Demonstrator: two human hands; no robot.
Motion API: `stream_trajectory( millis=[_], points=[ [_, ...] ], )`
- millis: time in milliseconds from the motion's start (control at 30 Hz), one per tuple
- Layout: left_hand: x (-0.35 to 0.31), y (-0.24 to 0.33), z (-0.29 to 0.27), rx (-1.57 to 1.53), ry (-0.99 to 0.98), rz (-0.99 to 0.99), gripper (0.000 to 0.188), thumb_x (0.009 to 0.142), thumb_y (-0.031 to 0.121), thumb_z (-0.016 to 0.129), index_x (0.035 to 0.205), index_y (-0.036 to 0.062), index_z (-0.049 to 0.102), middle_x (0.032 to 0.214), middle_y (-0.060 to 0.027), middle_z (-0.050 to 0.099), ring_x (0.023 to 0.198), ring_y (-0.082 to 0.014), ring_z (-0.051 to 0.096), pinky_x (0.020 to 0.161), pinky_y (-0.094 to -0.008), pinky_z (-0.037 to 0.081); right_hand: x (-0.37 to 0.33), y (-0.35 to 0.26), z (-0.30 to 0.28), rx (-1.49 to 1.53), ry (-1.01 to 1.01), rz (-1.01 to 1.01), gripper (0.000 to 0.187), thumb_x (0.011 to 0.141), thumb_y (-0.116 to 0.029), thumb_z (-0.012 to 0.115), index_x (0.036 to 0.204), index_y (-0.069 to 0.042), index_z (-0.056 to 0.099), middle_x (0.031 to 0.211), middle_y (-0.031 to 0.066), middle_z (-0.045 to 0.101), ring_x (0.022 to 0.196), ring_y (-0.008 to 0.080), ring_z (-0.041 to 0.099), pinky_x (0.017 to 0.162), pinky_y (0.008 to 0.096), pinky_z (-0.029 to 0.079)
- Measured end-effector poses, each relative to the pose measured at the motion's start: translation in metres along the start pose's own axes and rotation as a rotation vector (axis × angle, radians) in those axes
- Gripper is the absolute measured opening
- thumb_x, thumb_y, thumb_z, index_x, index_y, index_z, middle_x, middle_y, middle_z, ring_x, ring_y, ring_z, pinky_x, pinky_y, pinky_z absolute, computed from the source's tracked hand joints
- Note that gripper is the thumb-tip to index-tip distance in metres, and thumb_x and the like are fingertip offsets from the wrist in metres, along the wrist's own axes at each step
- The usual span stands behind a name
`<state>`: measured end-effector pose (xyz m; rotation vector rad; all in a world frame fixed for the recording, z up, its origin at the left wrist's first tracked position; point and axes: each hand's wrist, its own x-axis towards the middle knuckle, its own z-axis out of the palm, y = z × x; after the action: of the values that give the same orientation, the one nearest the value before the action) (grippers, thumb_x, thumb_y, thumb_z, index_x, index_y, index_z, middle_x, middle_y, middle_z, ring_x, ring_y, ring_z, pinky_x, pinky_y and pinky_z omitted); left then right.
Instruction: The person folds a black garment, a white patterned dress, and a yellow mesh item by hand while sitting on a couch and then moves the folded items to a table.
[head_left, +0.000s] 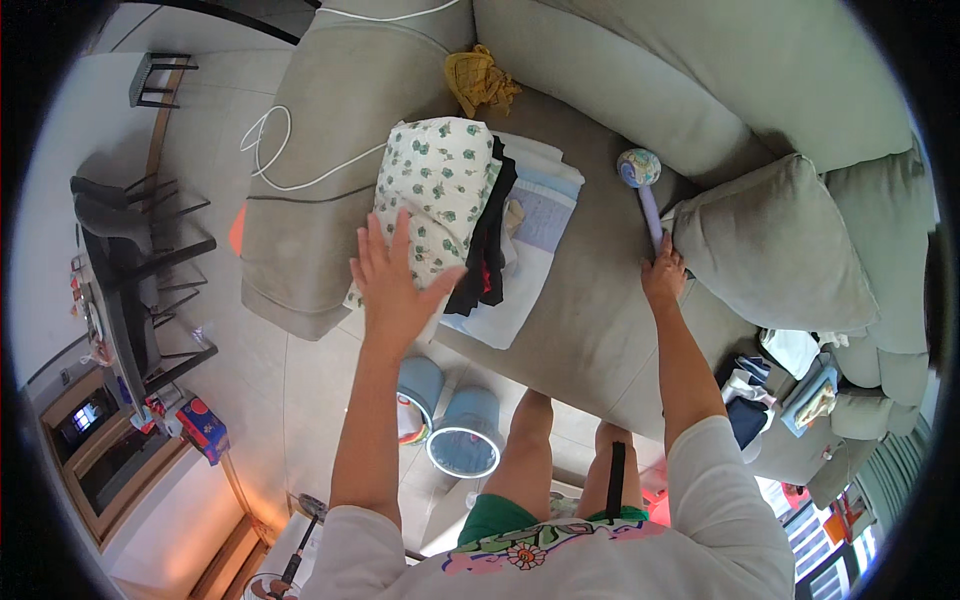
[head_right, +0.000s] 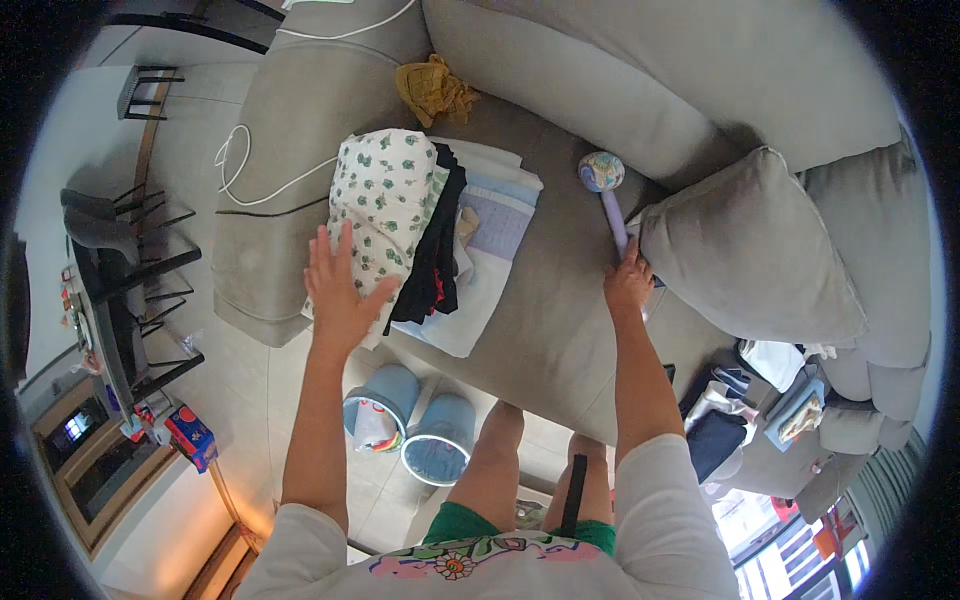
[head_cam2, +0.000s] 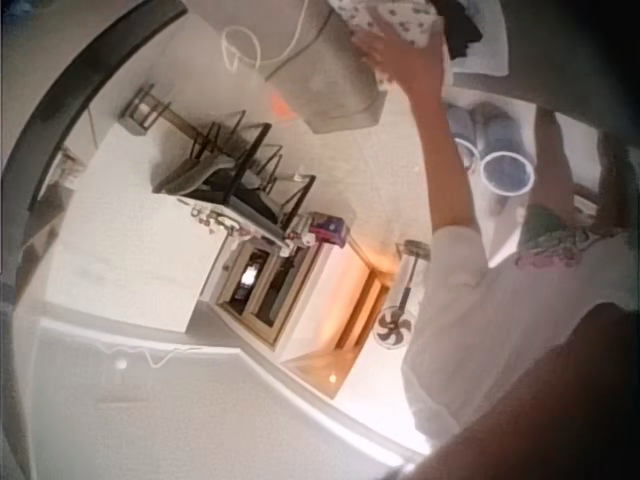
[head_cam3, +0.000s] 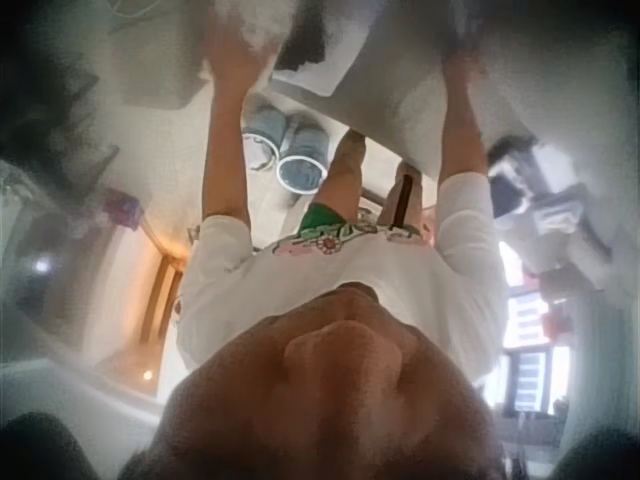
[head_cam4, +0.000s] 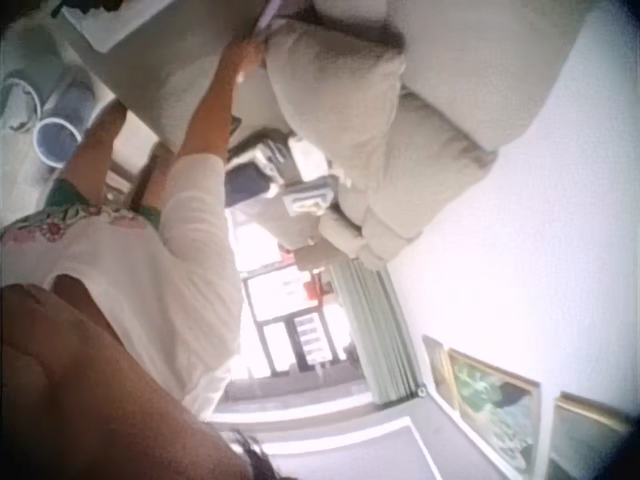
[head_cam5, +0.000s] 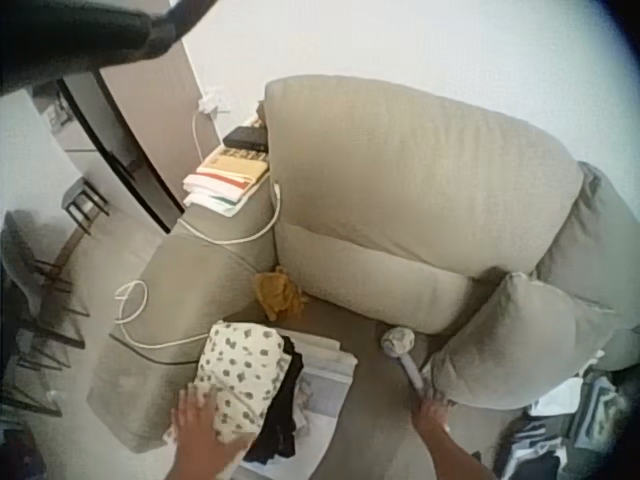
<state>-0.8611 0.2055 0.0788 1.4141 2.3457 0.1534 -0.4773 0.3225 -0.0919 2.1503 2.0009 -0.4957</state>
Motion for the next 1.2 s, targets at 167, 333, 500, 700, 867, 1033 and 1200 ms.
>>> stream_trajectory(
  millis=[167, 333, 500, 700, 867, 1033, 1200],
  points=[
    [0.005, -0.002, 0.037, 0.131, -0.181, -0.099, 0.115, 0.058, 0.061, 0.076, 0.148, 0.0215, 0.017, 0.151, -0.0237, 0.003, 0.138, -0.0459, 0.011, 0.101, -0.0694, 0.018, 0.001, -0.002, 0.028, 0.279, -0.049, -0.117, 0.063, 0.08, -0.012, 0.061, 0.137, -0.008, 0.036, 0.113, 0.0252, 0.054, 0.106, 0.043, 0.051, 0.089, 0.0473, 0.044],
    [-0.001, -0.006, 0.042, 0.154, -0.209, -0.137, 0.116, 0.056, 0.058, 0.078, 0.148, 0.0237, 0.016, 0.151, -0.0238, 0.002, 0.137, -0.0472, 0.009, 0.099, -0.0718, 0.019, 0.014, -0.079, -0.009, 0.244, 0.297, -0.373, 0.057, 0.077, -0.011, 0.066, 0.129, -0.007, 0.044, 0.122, 0.0234, 0.049, 0.11, 0.0397, 0.05, 0.093, 0.044, 0.042],
    [0.0, 0.004, 0.061, 0.111, -0.169, -0.108, 0.115, 0.056, 0.053, 0.079, 0.148, 0.0251, 0.015, 0.151, -0.0235, 0.001, 0.138, -0.0462, 0.007, 0.098, -0.0723, 0.019, 0.101, -0.186, -0.019, 0.63, 0.096, -0.604, 0.04, 0.078, -0.012, 0.062, 0.117, -0.019, 0.059, 0.128, 0.02, 0.049, 0.122, 0.0391, 0.043, 0.101, 0.044, 0.036],
    [-0.005, 0.008, 0.053, 0.136, -0.175, -0.131, 0.113, 0.058, 0.052, 0.079, 0.148, 0.0255, 0.016, 0.151, -0.0235, 0.001, 0.138, -0.0454, 0.007, 0.098, -0.0719, 0.019, 0.155, -0.303, -0.007, 0.411, -0.287, -0.597, 0.04, 0.078, -0.021, 0.064, 0.118, -0.027, 0.063, 0.14, 0.0217, 0.04, 0.129, 0.0418, 0.036, 0.106, 0.0423, 0.032],
    [0.0, 0.019, 0.055, 0.103, -0.144, -0.107, 0.111, 0.058, 0.051, 0.079, 0.147, 0.0253, 0.018, 0.151, -0.0237, 0.002, 0.137, -0.046, 0.008, 0.098, -0.0717, 0.02, 0.165, -0.297, -0.013, 0.634, -0.627, -0.398, 0.044, 0.085, -0.035, 0.061, 0.123, -0.012, 0.059, 0.129, 0.0118, 0.053, 0.123, 0.0211, 0.045, 0.101, 0.0354, 0.034],
    [-0.001, 0.012, 0.064, 0.117, -0.14, -0.112, 0.112, 0.057, 0.052, 0.079, 0.147, 0.0252, 0.018, 0.151, -0.024, 0.003, 0.137, -0.0465, 0.01, 0.098, -0.0716, 0.02, 0.107, -0.215, -0.048, 1.384, -0.752, -0.012, 0.059, 0.09, -0.048, 0.054, 0.129, -0.004, 0.05, 0.132, 0.01, 0.051, 0.12, 0.0227, 0.049, 0.101, 0.0408, 0.035],
    [0.01, 0.001, 0.08, 0.106, -0.14, -0.072, 0.116, 0.056, 0.056, 0.078, 0.148, 0.0266, 0.014, 0.151, -0.0246, 0.003, 0.137, -0.0467, 0.009, 0.098, -0.0716, 0.019, 0.022, -0.121, -0.088, 1.787, -0.734, 0.081, 0.035, 0.096, -0.025, 0.05, 0.125, -0.005, 0.051, 0.121, 0.0079, 0.058, 0.11, 0.0212, 0.057, 0.097, 0.0407, 0.046]
  ],
)
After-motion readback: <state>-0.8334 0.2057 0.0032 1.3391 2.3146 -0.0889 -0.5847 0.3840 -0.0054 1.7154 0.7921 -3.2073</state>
